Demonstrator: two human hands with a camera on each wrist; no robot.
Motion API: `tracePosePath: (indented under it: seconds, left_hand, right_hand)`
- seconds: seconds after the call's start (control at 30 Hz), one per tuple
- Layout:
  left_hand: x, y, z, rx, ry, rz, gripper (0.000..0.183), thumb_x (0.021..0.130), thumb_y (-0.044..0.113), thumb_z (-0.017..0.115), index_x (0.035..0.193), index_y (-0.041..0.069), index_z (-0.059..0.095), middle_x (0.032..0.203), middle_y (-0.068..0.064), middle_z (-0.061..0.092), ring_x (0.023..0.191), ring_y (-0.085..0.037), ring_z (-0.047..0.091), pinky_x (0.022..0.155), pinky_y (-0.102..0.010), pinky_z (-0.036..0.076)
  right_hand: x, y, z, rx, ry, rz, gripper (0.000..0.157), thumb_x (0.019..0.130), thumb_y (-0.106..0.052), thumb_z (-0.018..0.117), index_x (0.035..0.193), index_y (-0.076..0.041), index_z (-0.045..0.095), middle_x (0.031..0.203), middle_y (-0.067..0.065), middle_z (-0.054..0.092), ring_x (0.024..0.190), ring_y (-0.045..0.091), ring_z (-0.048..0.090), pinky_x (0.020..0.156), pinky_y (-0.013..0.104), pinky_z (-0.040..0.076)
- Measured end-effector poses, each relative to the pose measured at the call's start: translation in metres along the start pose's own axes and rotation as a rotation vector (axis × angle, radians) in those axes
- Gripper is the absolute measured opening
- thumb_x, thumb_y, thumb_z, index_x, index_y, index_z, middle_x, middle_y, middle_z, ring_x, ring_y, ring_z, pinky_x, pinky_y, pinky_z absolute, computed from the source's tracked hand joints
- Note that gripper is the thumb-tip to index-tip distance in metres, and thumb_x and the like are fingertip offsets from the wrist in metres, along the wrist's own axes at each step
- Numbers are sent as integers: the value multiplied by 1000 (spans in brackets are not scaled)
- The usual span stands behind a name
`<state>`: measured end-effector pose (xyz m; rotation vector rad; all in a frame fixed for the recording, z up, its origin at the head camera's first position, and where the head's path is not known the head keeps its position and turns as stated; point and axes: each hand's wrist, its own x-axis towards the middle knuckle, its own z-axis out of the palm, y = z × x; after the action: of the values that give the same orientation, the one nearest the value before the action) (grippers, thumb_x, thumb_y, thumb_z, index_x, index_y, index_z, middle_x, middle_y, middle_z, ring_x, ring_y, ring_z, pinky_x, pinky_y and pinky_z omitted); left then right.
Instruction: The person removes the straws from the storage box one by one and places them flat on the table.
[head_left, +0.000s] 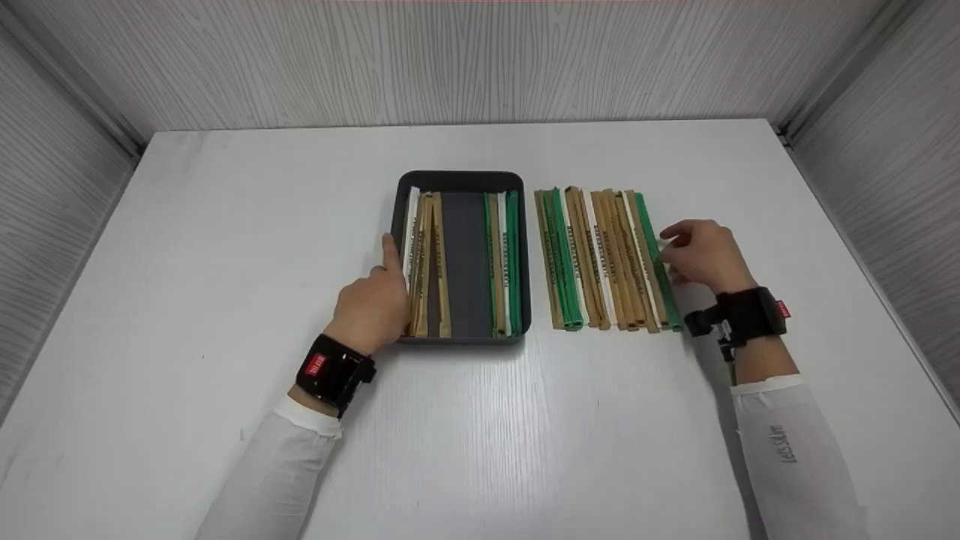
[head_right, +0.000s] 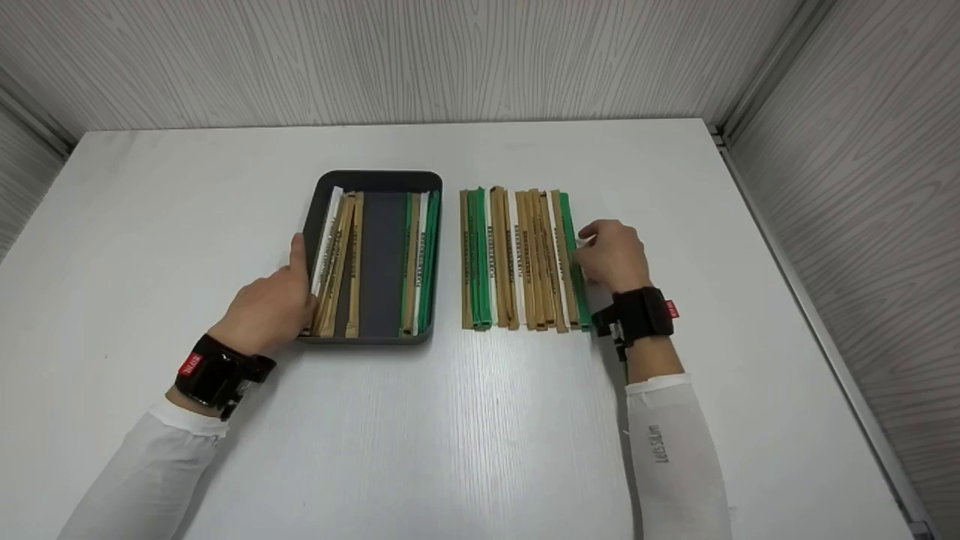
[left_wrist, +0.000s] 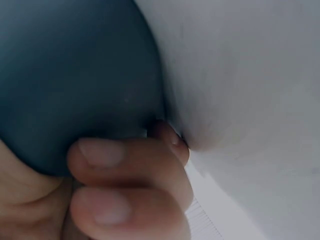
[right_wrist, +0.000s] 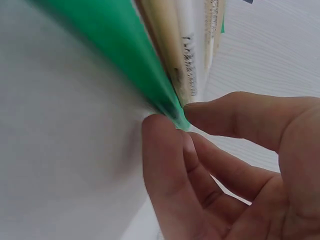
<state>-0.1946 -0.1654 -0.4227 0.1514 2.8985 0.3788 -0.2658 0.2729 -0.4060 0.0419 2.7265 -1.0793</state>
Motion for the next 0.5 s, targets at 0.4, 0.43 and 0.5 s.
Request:
tracePosePath:
  seconds: [0.4, 0.43, 0.5]
  left_hand:
    - [0, 1, -1, -15, -15, -16, 91, 95, 1, 55, 160, -12, -7, 118, -35, 63, 71, -34, 64, 63, -48, 55]
    - [0, 1, -1, -13, -15, -18, 91, 95, 2, 55, 160, -12, -7, 118, -34, 63, 72, -34, 65, 63, -48, 55]
    - [-1, 0, -1, -9, -10, -21, 91, 95, 1, 56, 160, -12, -7, 118, -34, 63, 72, -35, 65, 64, -49, 55]
  right_hand:
    - [-29, -77, 10, -16, 189, -297, 32, 98, -12, 67, 128, -1, 70, 108, 18, 68, 67, 10, 65, 56, 21, 53]
    - [-30, -87, 13, -9, 190, -321, 31, 98, -12, 67, 127, -1, 71, 107, 17, 68, 69, 12, 66, 56, 20, 52]
    - [-31, -106, 23, 1, 184, -366, 29, 98, -11, 68, 125, -2, 72, 106, 14, 69, 75, 17, 66, 59, 20, 53]
